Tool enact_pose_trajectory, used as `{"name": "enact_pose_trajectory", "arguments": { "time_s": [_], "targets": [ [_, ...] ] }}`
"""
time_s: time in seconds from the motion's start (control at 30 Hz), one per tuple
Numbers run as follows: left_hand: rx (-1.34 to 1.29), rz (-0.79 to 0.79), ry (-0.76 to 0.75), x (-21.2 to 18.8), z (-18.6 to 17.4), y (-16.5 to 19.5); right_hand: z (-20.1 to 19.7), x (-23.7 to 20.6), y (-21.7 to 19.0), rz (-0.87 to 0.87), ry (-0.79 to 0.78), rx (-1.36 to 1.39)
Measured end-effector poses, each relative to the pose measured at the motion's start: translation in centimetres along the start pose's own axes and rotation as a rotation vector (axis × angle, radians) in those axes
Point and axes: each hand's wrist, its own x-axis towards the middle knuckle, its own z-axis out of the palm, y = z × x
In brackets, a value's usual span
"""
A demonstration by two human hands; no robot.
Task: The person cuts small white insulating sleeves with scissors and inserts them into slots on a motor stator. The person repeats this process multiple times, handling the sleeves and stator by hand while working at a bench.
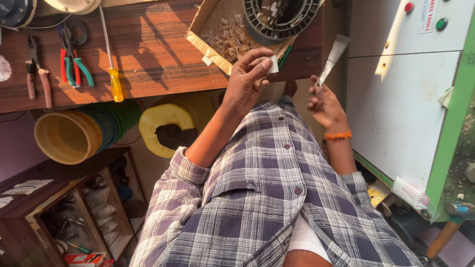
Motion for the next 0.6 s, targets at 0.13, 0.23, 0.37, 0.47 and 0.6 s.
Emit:
{"name": "enact_pose_trajectory", "arguments": {
  "time_s": [0.13, 0.23, 0.37, 0.47, 0.6],
  "targets": [
    [-0.031, 0.075, 0.013, 0.7, 0.5, 0.4, 1.0, -2.7, -1.0, -0.051, -0.214, -0.405],
    [-0.044, 0.151, -0.048, 0.9, 1.0, 1.1, 4.0, -3.6, -1.6, 0.038, -0.482, -0.608],
    [-0.003, 0.276, -0.029, 0.6, 1.5, 1.9, 7.9, -3.2, -1.7, 0.122, -0.678, -0.806],
    [-0.008, 0.348, -0.007, 0.0, 2.0, 2.6, 9.4, -2.8, -1.7, 0.149, -0.682, -0.896],
    [-0.033, 0.435, 0.008, -0.9, 2.5, 3.5, 10.6, -2.4, -1.9, 0.173, -0.686, -0.965]
  ]
}}
